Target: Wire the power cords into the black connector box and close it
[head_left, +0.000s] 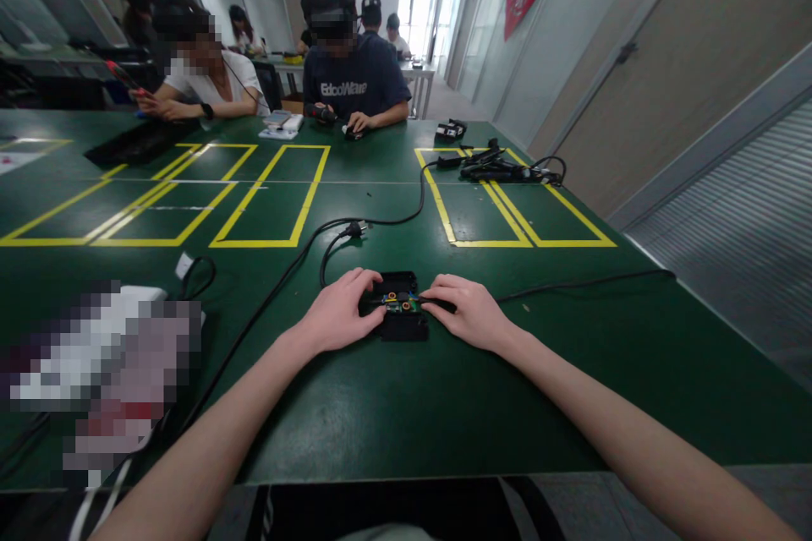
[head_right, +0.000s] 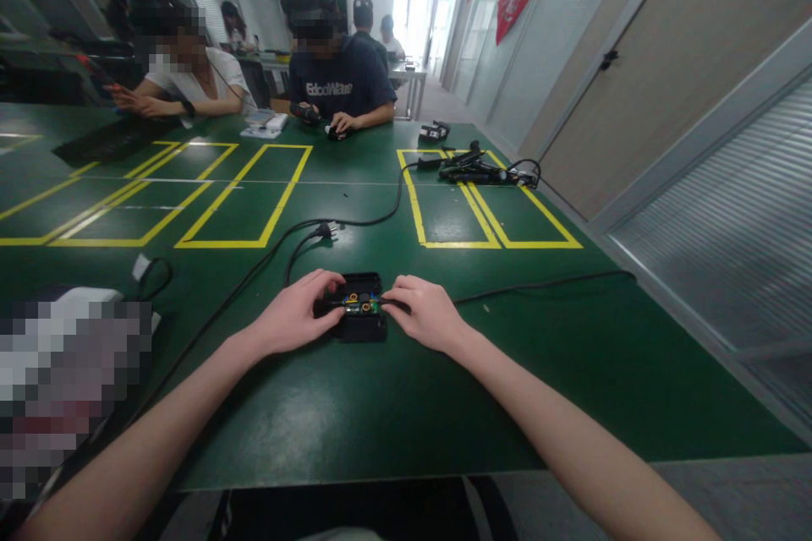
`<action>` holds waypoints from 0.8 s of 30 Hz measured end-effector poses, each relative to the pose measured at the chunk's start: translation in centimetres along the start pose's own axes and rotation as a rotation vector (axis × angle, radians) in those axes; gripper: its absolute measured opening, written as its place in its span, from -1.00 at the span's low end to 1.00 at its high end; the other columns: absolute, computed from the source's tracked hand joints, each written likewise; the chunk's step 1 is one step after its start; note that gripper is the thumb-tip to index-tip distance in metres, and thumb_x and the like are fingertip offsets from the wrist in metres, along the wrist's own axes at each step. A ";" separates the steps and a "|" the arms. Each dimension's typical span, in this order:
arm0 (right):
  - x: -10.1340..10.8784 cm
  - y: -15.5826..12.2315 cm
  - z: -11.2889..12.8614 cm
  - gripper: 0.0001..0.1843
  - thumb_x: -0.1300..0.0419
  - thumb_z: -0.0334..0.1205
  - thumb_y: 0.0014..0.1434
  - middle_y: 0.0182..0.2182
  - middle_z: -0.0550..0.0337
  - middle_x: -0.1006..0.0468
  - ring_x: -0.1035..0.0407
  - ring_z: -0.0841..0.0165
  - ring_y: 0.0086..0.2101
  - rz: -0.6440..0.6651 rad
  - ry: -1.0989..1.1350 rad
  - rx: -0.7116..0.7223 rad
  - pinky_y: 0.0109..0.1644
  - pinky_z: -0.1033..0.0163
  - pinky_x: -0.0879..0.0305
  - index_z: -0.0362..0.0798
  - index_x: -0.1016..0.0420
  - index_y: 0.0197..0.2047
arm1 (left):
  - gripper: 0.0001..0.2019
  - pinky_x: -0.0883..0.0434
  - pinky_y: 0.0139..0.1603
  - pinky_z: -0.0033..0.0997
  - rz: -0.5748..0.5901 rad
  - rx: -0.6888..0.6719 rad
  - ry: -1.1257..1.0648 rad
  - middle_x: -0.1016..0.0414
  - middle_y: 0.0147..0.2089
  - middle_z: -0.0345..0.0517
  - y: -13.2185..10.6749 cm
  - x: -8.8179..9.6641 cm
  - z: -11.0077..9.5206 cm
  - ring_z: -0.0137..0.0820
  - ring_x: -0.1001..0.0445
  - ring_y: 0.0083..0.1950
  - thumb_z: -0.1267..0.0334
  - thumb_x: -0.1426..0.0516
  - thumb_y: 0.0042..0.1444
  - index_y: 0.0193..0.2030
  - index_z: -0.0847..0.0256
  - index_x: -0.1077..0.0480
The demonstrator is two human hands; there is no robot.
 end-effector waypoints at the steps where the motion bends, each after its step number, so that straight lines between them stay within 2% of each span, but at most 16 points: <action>1: 0.1 0.0 0.0 -0.85 -0.24 -0.26 0.38 -0.24 0.07 -0.63 -0.54 0.24 -0.23 -0.009 0.006 0.000 -0.17 0.17 -0.48 -0.04 -0.66 -0.14 | -0.65 -0.48 -0.09 -0.22 0.038 -0.015 -0.047 -0.55 -0.06 -0.05 0.0 0.0 0.2 -0.22 -0.53 -0.14 0.21 -0.20 0.13 0.06 0.16 -0.39; 3: 0.3 0.0 0.0 -0.86 -0.24 -0.26 0.38 -0.25 0.07 -0.62 -0.53 0.23 -0.22 -0.029 0.017 0.005 -0.16 0.16 -0.48 -0.04 -0.66 -0.16 | -0.70 -0.45 -0.15 -0.28 0.056 -0.013 -0.121 -0.57 -0.16 -0.10 0.1 0.5 0.8 -0.27 -0.52 -0.22 0.25 -0.20 0.09 -0.01 0.18 -0.40; 6: 0.8 0.0 0.0 -0.84 -0.22 -0.23 0.40 -0.24 0.06 -0.62 -0.53 0.23 -0.21 -0.067 0.036 0.013 -0.15 0.17 -0.48 -0.03 -0.65 -0.16 | -0.89 -0.42 -0.22 -0.37 0.099 -0.020 -0.223 -0.55 -0.30 -0.14 0.2 0.8 1.0 -0.34 -0.49 -0.30 0.27 -0.15 0.12 -0.22 0.20 -0.44; 8: 1.1 0.0 0.1 -0.81 -0.19 -0.20 0.43 -0.22 0.06 -0.63 -0.55 0.24 -0.20 -0.084 0.048 0.017 -0.14 0.17 -0.48 -0.01 -0.64 -0.13 | -0.90 -0.40 -0.26 -0.40 0.114 -0.016 -0.278 -0.53 -0.36 -0.17 0.2 0.9 0.9 -0.37 -0.47 -0.34 0.25 -0.14 0.14 -0.28 0.21 -0.45; 15: 2.0 -0.2 1.2 -0.74 -0.12 -0.15 0.49 -0.27 0.08 -0.63 -0.53 0.30 -0.31 -0.109 0.136 0.077 -0.21 0.23 -0.44 -0.06 -0.62 -0.06 | -0.86 -0.28 -0.38 -0.48 0.131 0.019 -0.365 -0.43 -0.45 -0.25 -0.1 1.9 0.8 -0.45 -0.34 -0.43 0.22 -0.17 0.07 -0.31 0.24 -0.48; 21: 2.1 -0.6 3.0 -0.77 -0.14 -0.20 0.47 -0.28 0.08 -0.64 -0.53 0.31 -0.31 -0.061 0.213 0.211 -0.24 0.25 -0.44 -0.07 -0.61 -0.07 | -0.88 -0.21 -0.44 -0.51 0.296 0.056 -0.425 -0.41 -0.48 -0.29 -0.7 0.9 0.8 -0.49 -0.28 -0.47 0.24 -0.18 -0.06 -0.37 0.23 -0.44; 24: 2.0 -0.6 3.3 -0.79 -0.15 -0.22 0.44 -0.32 0.08 -0.63 -0.52 0.32 -0.34 -0.034 0.223 0.215 -0.27 0.25 -0.42 -0.09 -0.61 -0.09 | -0.87 -0.22 -0.44 -0.51 0.349 0.083 -0.455 -0.42 -0.48 -0.28 -1.0 0.5 0.7 -0.49 -0.30 -0.47 0.23 -0.19 -0.06 -0.38 0.24 -0.44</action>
Point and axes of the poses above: each hand's wrist, its own y-axis towards the middle knuckle, its own x-axis out of the back of the hand, z = x × y, the point moved 9 cm from there along y, towards the middle knuckle
